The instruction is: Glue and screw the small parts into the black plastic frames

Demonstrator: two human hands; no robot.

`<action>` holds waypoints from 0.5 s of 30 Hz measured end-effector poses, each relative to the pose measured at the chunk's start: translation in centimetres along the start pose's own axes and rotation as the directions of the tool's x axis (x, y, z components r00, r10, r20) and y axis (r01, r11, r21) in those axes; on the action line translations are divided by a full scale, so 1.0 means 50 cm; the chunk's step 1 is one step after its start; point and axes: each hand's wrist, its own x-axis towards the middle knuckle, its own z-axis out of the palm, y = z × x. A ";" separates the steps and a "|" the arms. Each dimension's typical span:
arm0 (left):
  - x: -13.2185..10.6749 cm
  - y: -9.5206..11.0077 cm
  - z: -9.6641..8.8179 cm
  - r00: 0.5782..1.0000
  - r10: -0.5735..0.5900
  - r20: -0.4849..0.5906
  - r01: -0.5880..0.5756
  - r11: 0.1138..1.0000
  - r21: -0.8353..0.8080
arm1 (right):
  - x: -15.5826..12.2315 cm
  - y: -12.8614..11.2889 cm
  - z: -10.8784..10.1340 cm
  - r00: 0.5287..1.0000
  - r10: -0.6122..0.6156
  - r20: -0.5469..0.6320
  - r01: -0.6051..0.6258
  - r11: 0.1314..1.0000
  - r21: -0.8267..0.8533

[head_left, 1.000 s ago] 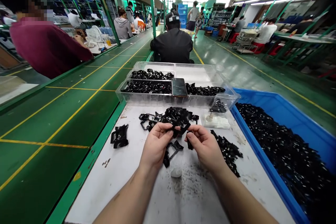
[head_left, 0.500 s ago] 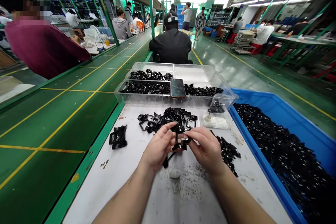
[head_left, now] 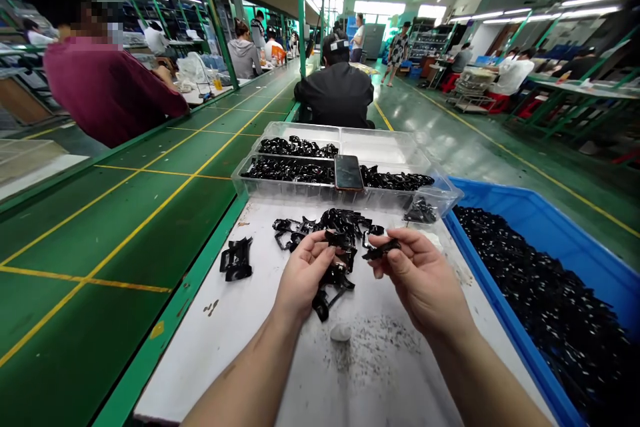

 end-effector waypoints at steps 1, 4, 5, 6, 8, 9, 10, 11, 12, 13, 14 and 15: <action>0.001 0.000 -0.001 0.999 -0.018 -0.027 0.017 1.000 -0.019 | 0.005 -0.005 0.006 0.999 0.034 0.040 -0.036 0.998 0.051; 0.002 0.001 0.001 0.989 -0.112 -0.093 0.106 0.992 -0.063 | 0.014 0.006 0.014 0.994 0.049 0.093 -0.058 0.994 0.089; 0.001 0.002 0.003 0.986 -0.136 -0.098 0.130 0.989 -0.063 | 0.013 0.017 0.013 0.996 0.035 0.082 -0.042 0.996 0.080; -0.001 0.003 0.006 0.984 -0.152 -0.095 0.147 0.987 -0.056 | 0.010 0.028 0.010 0.998 0.018 0.060 -0.022 0.998 0.065; -0.006 0.004 0.013 0.982 -0.165 -0.092 0.162 0.986 -0.045 | 0.001 0.049 0.002 1.000 -0.016 0.004 0.016 0.999 0.030; -0.009 0.004 0.016 0.982 -0.164 -0.095 0.161 0.986 -0.043 | -0.004 0.057 -0.001 1.000 -0.024 -0.015 0.025 1.000 0.015; -0.011 0.003 0.018 0.983 -0.157 -0.096 0.154 0.987 -0.039 | -0.009 0.061 -0.003 0.999 -0.028 -0.025 0.028 1.000 0.006; -0.014 0.002 0.019 0.985 -0.145 -0.090 0.143 0.989 -0.029 | -0.014 0.063 -0.005 0.999 -0.029 -0.025 0.029 1.000 0.003; -0.015 0.000 0.019 0.989 -0.128 -0.076 0.127 0.992 -0.018 | -0.017 0.063 -0.005 0.999 -0.030 -0.020 0.030 1.000 0.000; -0.015 -0.002 0.018 0.993 -0.107 -0.052 0.107 0.994 -0.007 | -0.020 0.062 -0.004 0.999 -0.036 -0.012 0.036 0.999 -0.007; -0.015 -0.005 0.015 0.996 -0.085 -0.019 0.085 0.996 0.001 | -0.021 0.061 -0.003 0.999 -0.048 -0.004 0.048 0.999 -0.019; -0.015 -0.007 0.012 0.998 -0.065 0.020 0.064 0.998 0.005 | -0.022 0.060 -0.001 0.998 -0.066 0.008 0.066 0.997 -0.033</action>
